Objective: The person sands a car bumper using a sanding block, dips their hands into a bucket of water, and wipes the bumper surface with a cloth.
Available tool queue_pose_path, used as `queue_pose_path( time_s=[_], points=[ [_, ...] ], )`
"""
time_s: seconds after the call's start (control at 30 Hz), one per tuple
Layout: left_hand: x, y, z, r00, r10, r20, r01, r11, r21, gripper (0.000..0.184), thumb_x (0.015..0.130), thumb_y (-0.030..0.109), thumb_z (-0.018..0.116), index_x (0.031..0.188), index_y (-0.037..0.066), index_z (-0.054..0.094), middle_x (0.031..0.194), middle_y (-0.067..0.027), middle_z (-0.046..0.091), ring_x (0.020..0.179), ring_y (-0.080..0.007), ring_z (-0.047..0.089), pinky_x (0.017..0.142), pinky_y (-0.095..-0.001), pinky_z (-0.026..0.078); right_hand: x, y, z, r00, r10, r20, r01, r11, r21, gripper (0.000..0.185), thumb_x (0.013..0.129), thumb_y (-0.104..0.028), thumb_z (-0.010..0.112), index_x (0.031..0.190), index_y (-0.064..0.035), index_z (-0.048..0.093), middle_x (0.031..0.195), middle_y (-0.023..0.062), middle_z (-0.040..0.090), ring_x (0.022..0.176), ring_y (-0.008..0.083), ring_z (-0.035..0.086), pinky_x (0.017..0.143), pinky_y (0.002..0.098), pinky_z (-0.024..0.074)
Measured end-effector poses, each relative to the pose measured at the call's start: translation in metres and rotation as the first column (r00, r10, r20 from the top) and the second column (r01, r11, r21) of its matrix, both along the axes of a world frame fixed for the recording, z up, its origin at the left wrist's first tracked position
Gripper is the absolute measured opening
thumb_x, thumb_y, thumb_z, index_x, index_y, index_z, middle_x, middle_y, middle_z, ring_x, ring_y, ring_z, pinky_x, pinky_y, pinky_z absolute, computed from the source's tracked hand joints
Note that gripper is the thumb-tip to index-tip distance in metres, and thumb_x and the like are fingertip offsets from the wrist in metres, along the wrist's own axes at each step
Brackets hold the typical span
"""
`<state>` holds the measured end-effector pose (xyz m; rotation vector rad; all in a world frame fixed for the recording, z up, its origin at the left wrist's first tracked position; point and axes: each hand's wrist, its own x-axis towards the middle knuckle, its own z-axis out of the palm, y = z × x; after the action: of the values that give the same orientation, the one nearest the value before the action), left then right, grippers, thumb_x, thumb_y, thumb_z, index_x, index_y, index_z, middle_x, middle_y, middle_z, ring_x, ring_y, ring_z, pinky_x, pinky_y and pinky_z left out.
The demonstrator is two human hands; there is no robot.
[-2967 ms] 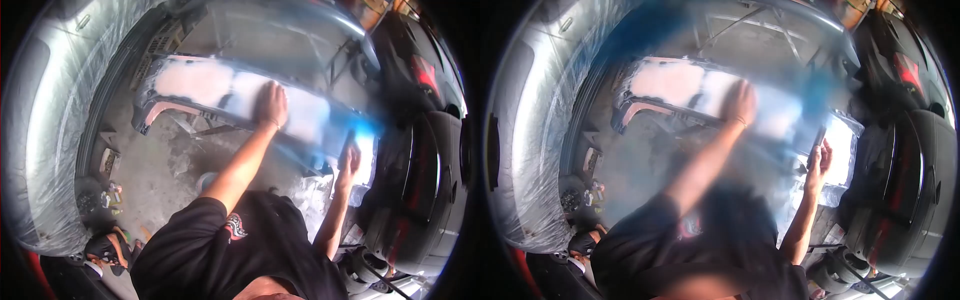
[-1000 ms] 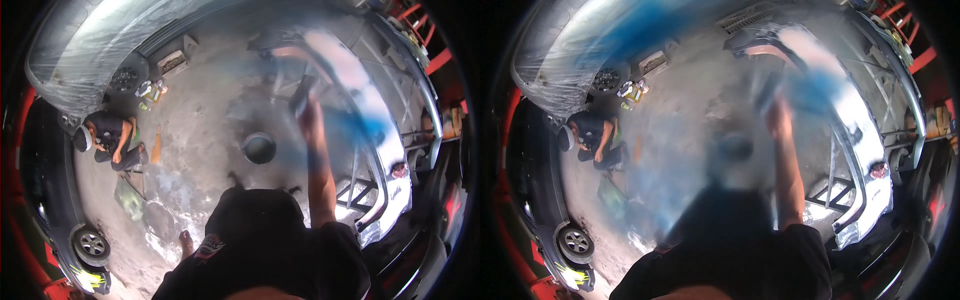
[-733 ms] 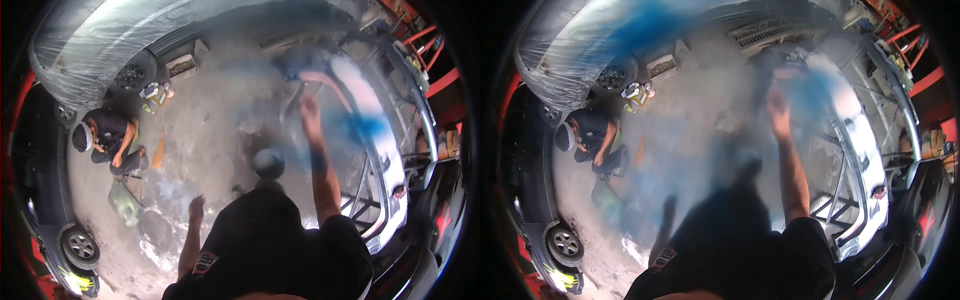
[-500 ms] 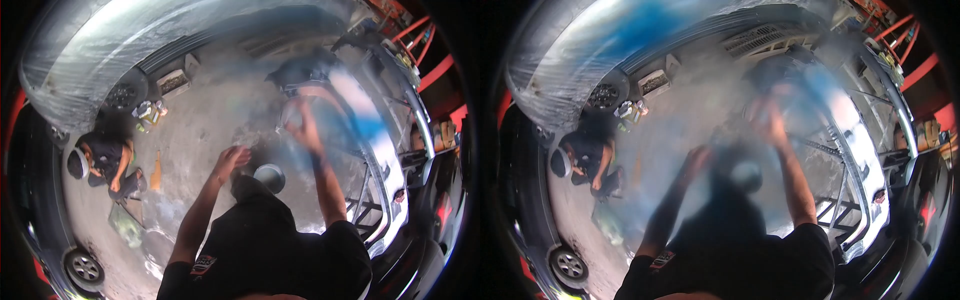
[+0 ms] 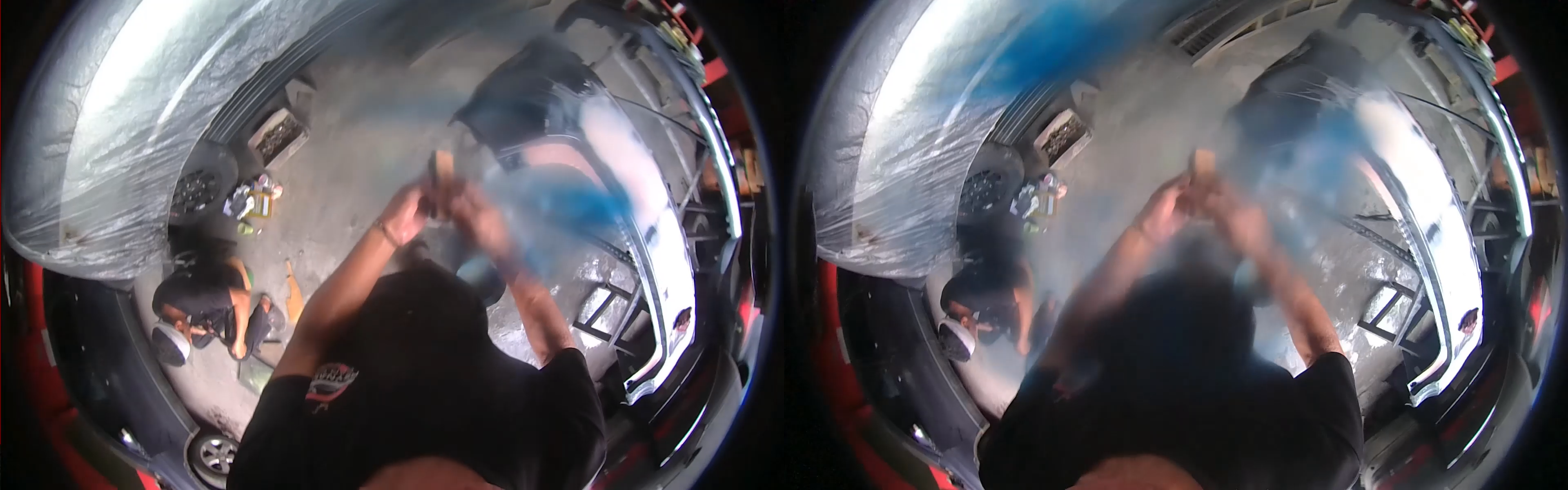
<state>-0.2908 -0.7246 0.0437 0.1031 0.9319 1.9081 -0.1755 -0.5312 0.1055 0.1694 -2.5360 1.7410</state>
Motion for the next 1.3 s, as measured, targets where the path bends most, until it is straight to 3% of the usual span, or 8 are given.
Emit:
queue_pose_path(
  time_s=[0.1, 0.2, 0.47, 0.5, 0.7, 0.77, 0.87, 1.3],
  points=[
    [-0.047, 0.020, 0.061, 0.992, 0.127, 0.024, -0.128, 0.991, 0.028, 0.048, 0.113, 0.044, 0.060, 0.143, 0.007, 0.064, 0.129, -0.0057, 0.073, 0.117, -0.0191, 0.069, 0.102, -0.0377, 0.055, -0.064, -0.002, -0.010, 0.884, -0.190, -0.426, 0.314, 0.917, 0.244, 0.019, 0.098, -0.008, 0.075, 0.117, -0.0048, 0.076, 0.117, 0.0165, 0.076, 0.108, 0.0387, 0.072, 0.092, 0.0488, 0.0589],
    [-0.100, 0.034, 0.067, 0.997, 0.066, -0.037, -0.060, 0.989, 0.136, 0.056, 0.110, 0.053, 0.062, 0.147, 0.010, 0.062, 0.135, -0.0049, 0.070, 0.124, -0.0198, 0.066, 0.107, -0.0425, 0.053, -0.121, -0.012, 0.025, 0.869, -0.365, -0.333, 0.445, 0.870, 0.209, 0.036, 0.097, -0.004, 0.075, 0.133, -0.0020, 0.070, 0.127, 0.0192, 0.071, 0.114, 0.0363, 0.071, 0.094, 0.0427, 0.0575],
    [-0.281, 0.067, 0.047, 0.999, 0.046, -0.010, -0.043, 0.976, 0.212, 0.070, 0.107, 0.059, 0.066, 0.155, 0.010, 0.057, 0.137, -0.0039, 0.067, 0.126, -0.0194, 0.063, 0.113, -0.0420, 0.049, -0.302, 0.005, 0.020, 0.775, -0.517, -0.364, 0.614, 0.752, 0.240, 0.034, 0.083, -0.008, 0.091, 0.113, -0.0026, 0.077, 0.110, 0.0143, 0.077, 0.095, 0.0296, 0.076, 0.081, 0.0422, 0.0625],
    [-0.309, 0.071, 0.050, 1.000, 0.021, -0.017, -0.016, 0.971, 0.238, 0.070, 0.107, 0.058, 0.066, 0.156, 0.009, 0.056, 0.140, -0.0045, 0.067, 0.129, -0.0199, 0.062, 0.115, -0.0422, 0.048, -0.320, 0.011, 0.020, 0.810, -0.537, -0.235, 0.573, 0.811, 0.118, 0.046, 0.088, -0.006, 0.085, 0.131, -0.0045, 0.071, 0.110, 0.0087, 0.074, 0.099, 0.0216, 0.073, 0.086, 0.0358, 0.0593],
    [-0.448, 0.114, 0.064, 0.989, -0.141, 0.043, 0.119, 0.934, 0.336, 0.067, 0.116, 0.052, 0.050, 0.168, 0.012, 0.041, 0.159, -0.0098, 0.058, 0.148, -0.0262, 0.054, 0.125, -0.0462, 0.041, -0.422, 0.030, 0.048, 0.733, -0.672, 0.101, 0.629, 0.614, -0.477, 0.043, 0.093, -0.017, 0.087, 0.128, -0.0025, 0.067, 0.108, 0.0036, 0.069, 0.098, 0.0135, 0.068, 0.086, 0.0314, 0.0574],
    [-0.471, 0.133, 0.072, 0.966, -0.239, 0.095, 0.197, 0.926, 0.323, 0.072, 0.112, 0.054, 0.058, 0.166, 0.009, 0.045, 0.162, -0.0069, 0.055, 0.147, -0.0221, 0.054, 0.124, -0.0431, 0.041, -0.429, 0.048, 0.033, 0.652, -0.729, -0.210, 0.750, 0.661, 0.036, 0.040, 0.093, -0.015, 0.086, 0.126, -0.0026, 0.067, 0.107, 0.0034, 0.068, 0.097, 0.0123, 0.068, 0.085, 0.0306, 0.0571],
    [-0.492, 0.173, 0.103, 0.938, -0.341, 0.055, 0.285, 0.853, 0.436, 0.071, 0.113, 0.053, 0.058, 0.167, 0.009, 0.045, 0.160, -0.0056, 0.055, 0.144, -0.0220, 0.054, 0.124, -0.0420, 0.040, -0.454, 0.057, 0.051, 0.538, -0.813, -0.221, 0.843, 0.513, 0.165, 0.040, 0.093, -0.012, 0.086, 0.126, -0.0026, 0.066, 0.106, 0.0029, 0.066, 0.096, 0.0122, 0.067, 0.085, 0.0302, 0.0569],
    [-0.547, 0.398, 0.105, 0.636, -0.731, -0.246, 0.771, 0.595, 0.226, 0.074, 0.117, 0.045, 0.051, 0.173, 0.004, 0.029, 0.180, -0.0104, 0.032, 0.164, -0.0264, 0.033, 0.134, -0.0431, 0.028, -0.504, 0.195, 0.031, 0.003, -0.990, -0.142, 0.967, 0.039, -0.251, 0.052, 0.089, -0.012, 0.087, 0.138, -0.0076, 0.070, 0.132, 0.0090, 0.066, 0.113, 0.0200, 0.069, 0.094, 0.0358, 0.0592]
  ],
)
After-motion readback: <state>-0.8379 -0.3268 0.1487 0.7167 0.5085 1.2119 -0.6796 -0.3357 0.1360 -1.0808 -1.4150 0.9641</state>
